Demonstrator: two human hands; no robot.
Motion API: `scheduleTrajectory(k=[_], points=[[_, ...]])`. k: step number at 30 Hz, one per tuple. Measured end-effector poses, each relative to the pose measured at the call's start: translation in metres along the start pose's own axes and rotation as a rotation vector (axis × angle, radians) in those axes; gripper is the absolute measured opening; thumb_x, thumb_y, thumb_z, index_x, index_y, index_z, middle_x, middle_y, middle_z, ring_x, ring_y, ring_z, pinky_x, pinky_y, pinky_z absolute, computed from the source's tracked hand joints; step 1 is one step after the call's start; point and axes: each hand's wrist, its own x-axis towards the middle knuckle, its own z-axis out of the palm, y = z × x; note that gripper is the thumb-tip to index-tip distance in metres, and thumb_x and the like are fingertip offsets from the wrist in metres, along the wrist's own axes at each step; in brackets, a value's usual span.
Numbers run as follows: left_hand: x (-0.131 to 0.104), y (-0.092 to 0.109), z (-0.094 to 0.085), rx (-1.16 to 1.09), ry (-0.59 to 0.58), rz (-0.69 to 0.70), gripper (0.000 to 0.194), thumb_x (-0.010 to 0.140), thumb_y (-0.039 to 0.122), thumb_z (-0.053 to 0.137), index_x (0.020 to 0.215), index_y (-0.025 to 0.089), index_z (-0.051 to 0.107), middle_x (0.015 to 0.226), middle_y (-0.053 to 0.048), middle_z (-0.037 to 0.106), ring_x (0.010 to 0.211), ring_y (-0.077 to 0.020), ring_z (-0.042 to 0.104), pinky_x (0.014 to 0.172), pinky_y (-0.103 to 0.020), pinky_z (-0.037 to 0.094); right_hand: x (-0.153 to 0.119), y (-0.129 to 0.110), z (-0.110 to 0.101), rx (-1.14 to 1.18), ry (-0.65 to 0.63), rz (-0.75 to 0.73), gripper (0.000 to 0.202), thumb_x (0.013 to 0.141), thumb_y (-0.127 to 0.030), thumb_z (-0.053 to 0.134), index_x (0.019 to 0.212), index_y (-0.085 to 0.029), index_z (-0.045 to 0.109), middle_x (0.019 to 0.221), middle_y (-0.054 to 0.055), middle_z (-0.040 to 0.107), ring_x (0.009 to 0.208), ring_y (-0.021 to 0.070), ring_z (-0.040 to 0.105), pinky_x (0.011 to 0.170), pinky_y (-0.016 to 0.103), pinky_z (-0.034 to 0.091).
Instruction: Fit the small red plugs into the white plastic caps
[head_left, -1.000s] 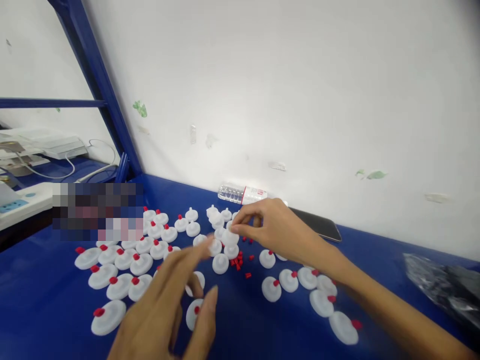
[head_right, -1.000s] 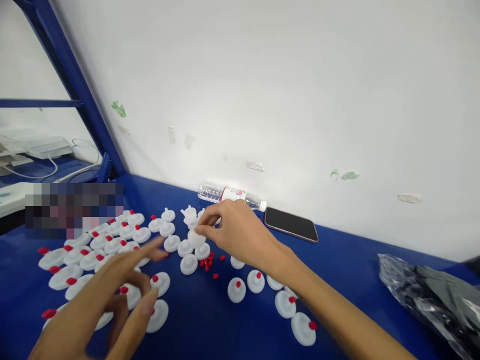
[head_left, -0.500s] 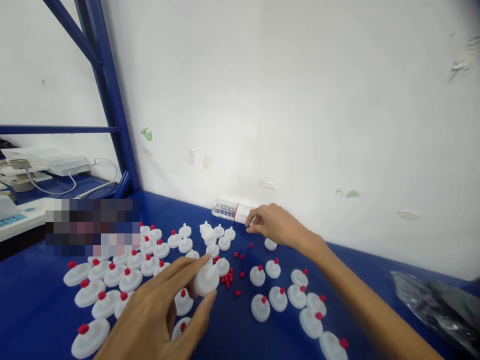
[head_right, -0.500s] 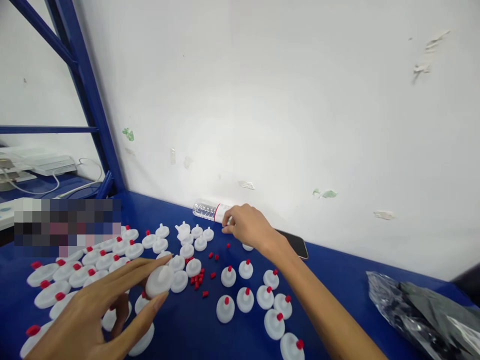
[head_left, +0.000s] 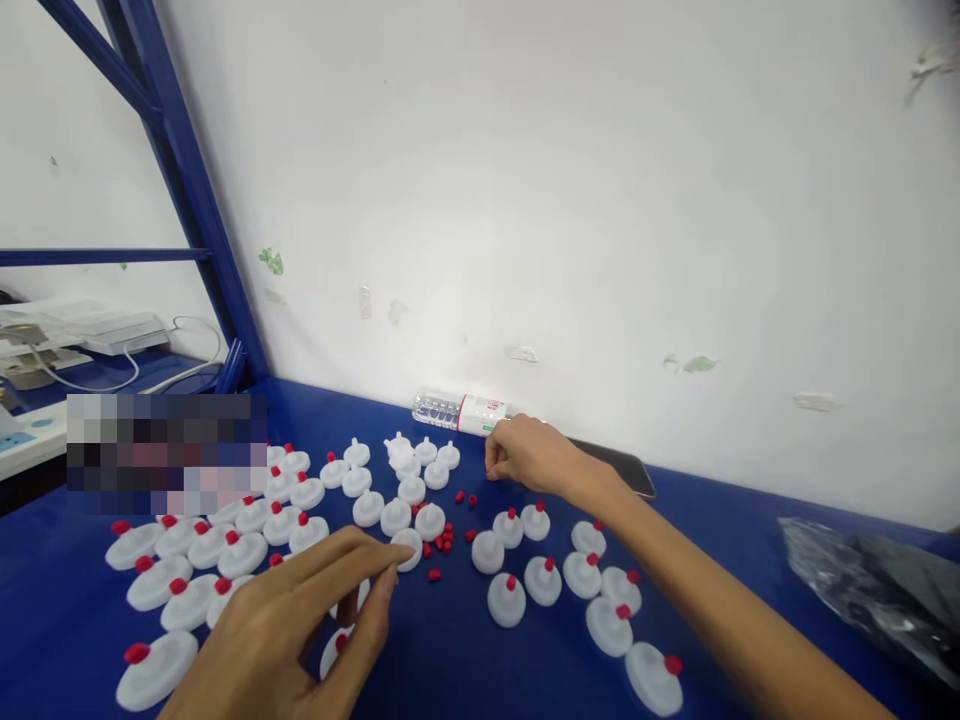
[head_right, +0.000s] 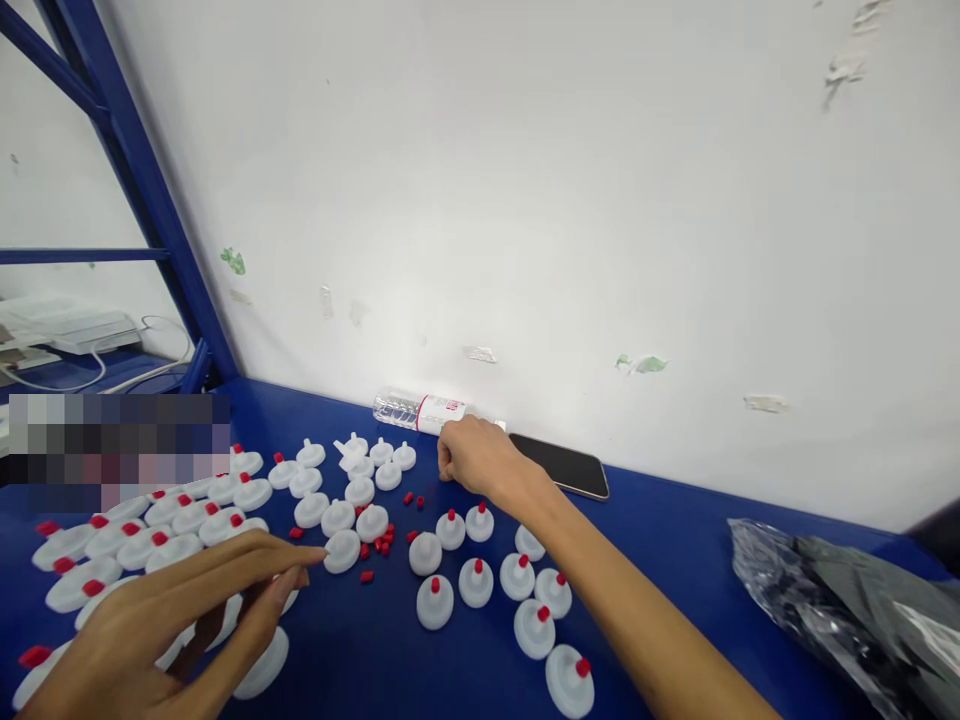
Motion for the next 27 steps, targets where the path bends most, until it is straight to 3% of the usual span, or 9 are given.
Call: scheduleTrajectory(k=[3,6,9,13,17,22,27], points=[[0.001,-0.002,0.0,0.023,-0.01,0.027,0.02,0.093,0.032,0.064,0.111,0.033,0.072,0.095,0.006,0.077,0.057,-0.0044,0.066,0.042,-0.01,0.041,-0.011,-0.007,-0.014,0.044,-0.01,-0.03,0.009,0.083,-0.02,0.073,0.076,-0.017,0.077,0.078,0.006,0.078,0.068,0.0174,0.069,0.059,0.028,0.045],[0.001,-0.005,0.0,0.057,-0.024,0.045,0.02,0.094,0.03,0.063,0.113,0.033,0.07,0.096,0.007,0.077,0.06,-0.0046,0.068,0.043,-0.009,0.043,-0.027,-0.018,-0.032,0.125,-0.105,-0.098,0.015,0.089,-0.029,0.069,0.083,-0.018,0.077,0.074,0.003,0.077,0.063,0.014,0.069,0.056,0.023,0.048],[0.0,-0.008,-0.001,0.106,-0.032,0.089,0.021,0.096,0.031,0.061,0.115,0.033,0.069,0.097,0.006,0.078,0.063,-0.0065,0.071,0.043,-0.01,0.045,-0.039,-0.028,-0.042,0.224,-0.315,-0.182,0.019,0.089,-0.037,0.07,0.09,-0.019,0.078,0.078,0.001,0.078,0.067,0.0138,0.072,0.057,0.021,0.05],[-0.002,-0.011,0.0,0.189,-0.013,0.131,0.021,0.098,0.037,0.057,0.113,0.034,0.072,0.101,0.004,0.08,0.085,-0.0143,0.078,0.045,-0.014,0.049,-0.036,-0.033,-0.034,0.213,-0.53,-0.206,0.021,0.086,-0.037,0.072,0.096,-0.019,0.077,0.083,0.001,0.079,0.071,0.0147,0.072,0.055,0.021,0.05],[0.0,-0.009,0.0,0.195,-0.037,0.128,0.021,0.099,0.036,0.056,0.112,0.034,0.072,0.101,0.004,0.08,0.085,-0.0126,0.077,0.05,-0.014,0.051,-0.029,-0.033,-0.026,0.211,-0.549,-0.255,0.017,0.088,-0.031,0.07,0.095,-0.017,0.077,0.088,0.003,0.08,0.078,0.0162,0.073,0.059,0.022,0.051],[0.002,-0.005,-0.002,0.202,-0.046,0.13,0.02,0.099,0.036,0.056,0.11,0.033,0.072,0.097,0.004,0.079,0.074,-0.0094,0.075,0.048,-0.011,0.048,-0.037,-0.036,-0.036,0.275,-0.443,-0.207,0.01,0.087,-0.022,0.072,0.093,-0.017,0.078,0.091,0.003,0.081,0.086,0.0173,0.075,0.065,0.022,0.053],[0.001,-0.005,-0.004,0.188,-0.068,0.132,0.018,0.098,0.032,0.057,0.111,0.033,0.069,0.099,0.006,0.077,0.077,-0.0073,0.075,0.067,-0.01,0.054,-0.042,-0.042,-0.035,0.183,-0.391,-0.256,0.01,0.089,-0.022,0.072,0.093,-0.018,0.079,0.09,0.001,0.081,0.079,0.0149,0.074,0.06,0.022,0.051]])
